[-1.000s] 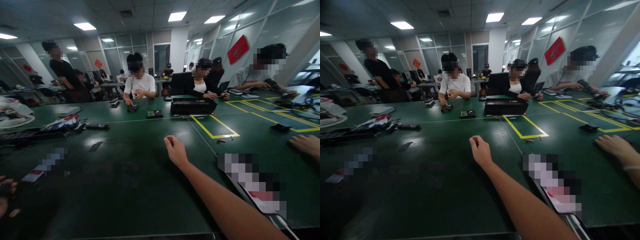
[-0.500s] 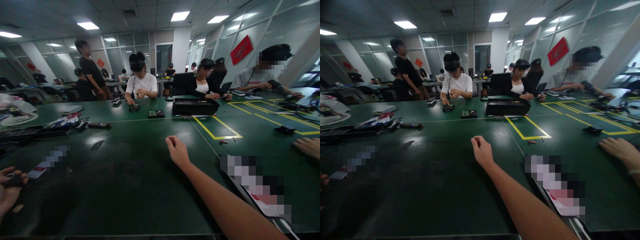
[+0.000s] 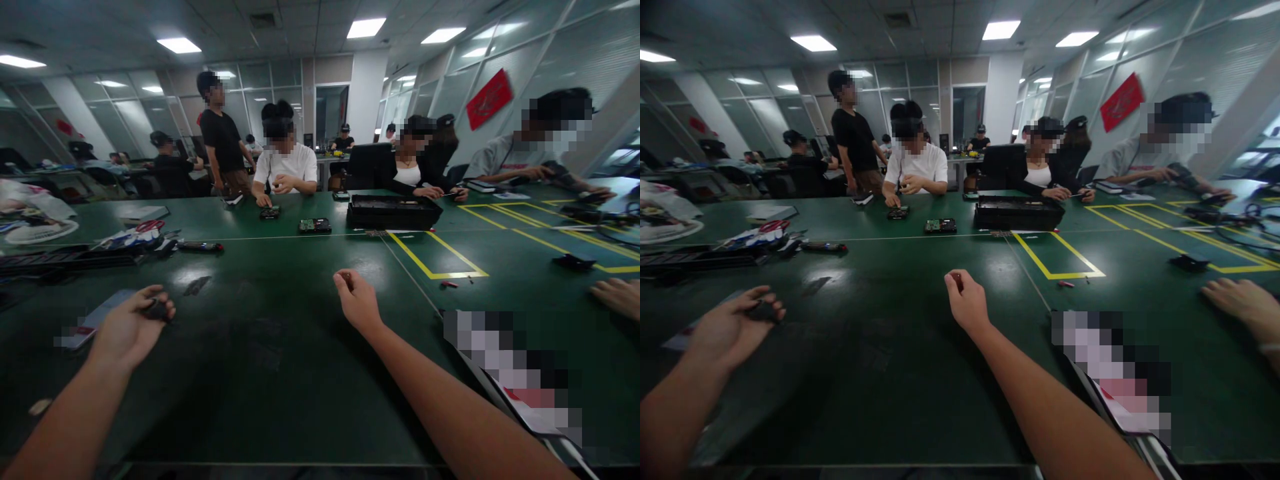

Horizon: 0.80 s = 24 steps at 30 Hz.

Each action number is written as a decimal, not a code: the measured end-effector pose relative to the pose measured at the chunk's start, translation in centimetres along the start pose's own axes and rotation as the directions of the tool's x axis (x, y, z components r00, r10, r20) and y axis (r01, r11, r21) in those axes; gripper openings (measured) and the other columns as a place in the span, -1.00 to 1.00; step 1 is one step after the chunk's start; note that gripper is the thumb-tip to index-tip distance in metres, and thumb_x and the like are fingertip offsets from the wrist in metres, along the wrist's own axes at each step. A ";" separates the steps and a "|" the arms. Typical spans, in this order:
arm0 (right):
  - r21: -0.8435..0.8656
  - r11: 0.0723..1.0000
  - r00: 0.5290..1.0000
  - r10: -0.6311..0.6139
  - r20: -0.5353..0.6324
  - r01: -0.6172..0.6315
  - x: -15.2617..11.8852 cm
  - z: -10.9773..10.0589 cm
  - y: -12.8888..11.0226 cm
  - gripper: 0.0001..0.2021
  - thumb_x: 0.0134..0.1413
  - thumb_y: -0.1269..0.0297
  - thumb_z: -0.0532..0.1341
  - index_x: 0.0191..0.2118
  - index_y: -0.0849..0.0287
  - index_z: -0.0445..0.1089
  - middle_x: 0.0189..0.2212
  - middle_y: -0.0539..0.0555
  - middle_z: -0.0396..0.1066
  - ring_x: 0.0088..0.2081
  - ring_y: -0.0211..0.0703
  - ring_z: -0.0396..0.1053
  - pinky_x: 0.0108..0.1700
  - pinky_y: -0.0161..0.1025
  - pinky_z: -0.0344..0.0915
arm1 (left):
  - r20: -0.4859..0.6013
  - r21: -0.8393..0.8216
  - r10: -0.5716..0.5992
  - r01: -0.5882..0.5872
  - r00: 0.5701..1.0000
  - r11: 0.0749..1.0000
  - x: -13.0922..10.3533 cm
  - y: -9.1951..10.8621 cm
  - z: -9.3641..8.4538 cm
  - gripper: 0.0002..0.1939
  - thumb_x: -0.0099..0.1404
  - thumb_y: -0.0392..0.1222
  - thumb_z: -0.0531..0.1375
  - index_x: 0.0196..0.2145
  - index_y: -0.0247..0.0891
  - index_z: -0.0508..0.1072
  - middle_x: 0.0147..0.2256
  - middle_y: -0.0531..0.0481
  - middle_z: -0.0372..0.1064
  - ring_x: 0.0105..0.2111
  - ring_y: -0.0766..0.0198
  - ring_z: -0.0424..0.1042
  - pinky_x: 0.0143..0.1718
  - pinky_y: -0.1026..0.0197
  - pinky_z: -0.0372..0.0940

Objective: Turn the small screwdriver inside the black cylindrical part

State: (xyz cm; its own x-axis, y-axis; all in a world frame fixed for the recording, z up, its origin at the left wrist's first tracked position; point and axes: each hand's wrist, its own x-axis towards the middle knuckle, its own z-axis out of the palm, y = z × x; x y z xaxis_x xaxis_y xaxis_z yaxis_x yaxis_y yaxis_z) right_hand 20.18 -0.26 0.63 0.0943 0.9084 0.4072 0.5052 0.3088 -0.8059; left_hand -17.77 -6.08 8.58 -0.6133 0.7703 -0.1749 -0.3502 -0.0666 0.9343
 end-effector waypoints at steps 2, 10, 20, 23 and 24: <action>0.003 1.000 1.000 0.000 -0.002 0.000 0.0 0.0 0.1 -0.67 0.32 0.01 0.09 -0.13 0.13 0.48 -0.35 0.09 0.52 -0.35 -0.05 0.45 -0.26 -0.12 0.34 | 0.145 -0.001 -0.064 0.065 0.987 0.998 -0.5 -1.5 2.1 -0.70 0.02 -0.55 0.08 -0.29 -0.34 0.42 -0.43 -0.03 0.29 -0.43 0.26 0.30 -0.44 0.28 0.31; 0.057 0.998 1.000 -0.005 -0.021 0.006 0.0 0.3 0.7 -0.65 0.30 0.05 0.12 0.04 0.15 0.43 -0.18 0.14 0.54 -0.20 -0.02 0.49 -0.13 -0.09 0.37 | 0.566 -0.009 -0.200 0.248 0.800 0.969 -5.4 -7.3 11.4 -0.73 0.04 -0.41 0.13 -0.25 -0.34 0.43 -0.41 -0.05 0.26 -0.40 0.25 0.30 -0.34 0.22 0.35; 0.050 0.995 0.982 -0.074 -0.177 0.084 -0.3 -0.5 -1.0 -0.65 0.28 -0.03 0.16 -0.34 0.14 0.46 -0.50 0.01 0.44 -0.45 -0.17 0.36 -0.34 -0.23 0.27 | 0.782 0.128 0.022 -0.194 0.623 0.973 -6.7 -14.2 16.0 -0.58 0.01 -0.46 0.29 -0.15 -0.25 0.37 -0.21 0.01 0.37 -0.18 0.25 0.40 -0.01 0.16 0.27; 0.063 0.991 0.969 -0.104 -0.226 0.121 -0.5 -0.6 -1.3 -0.67 0.26 -0.01 0.19 -0.39 0.13 0.42 -0.55 -0.03 0.38 -0.49 -0.21 0.30 -0.38 -0.25 0.23 | 0.853 0.208 -0.035 -0.279 0.520 0.938 -6.6 -15.3 15.6 -0.68 0.13 -0.37 0.31 -0.13 -0.27 0.40 -0.13 -0.07 0.44 -0.08 0.17 0.43 0.07 0.08 0.28; 0.076 0.989 0.965 -0.104 -0.242 0.126 -0.5 -0.6 -1.4 -0.68 0.26 0.00 0.19 -0.39 0.13 0.41 -0.55 -0.04 0.37 -0.49 -0.22 0.29 -0.38 -0.25 0.23 | 0.872 0.218 -0.046 -0.303 0.488 0.928 -6.5 -15.6 15.4 -0.66 0.15 -0.35 0.31 -0.09 -0.27 0.42 -0.09 -0.08 0.45 -0.04 0.15 0.43 0.10 0.06 0.27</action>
State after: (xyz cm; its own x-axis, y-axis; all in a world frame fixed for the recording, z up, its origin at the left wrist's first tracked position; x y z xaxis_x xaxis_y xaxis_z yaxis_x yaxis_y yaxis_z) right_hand 19.98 -1.32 1.82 0.2458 0.7760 0.5809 0.4466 0.4412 -0.7784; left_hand 2.60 -0.28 -0.03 0.3340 0.9317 0.1425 0.0154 -0.1566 0.9875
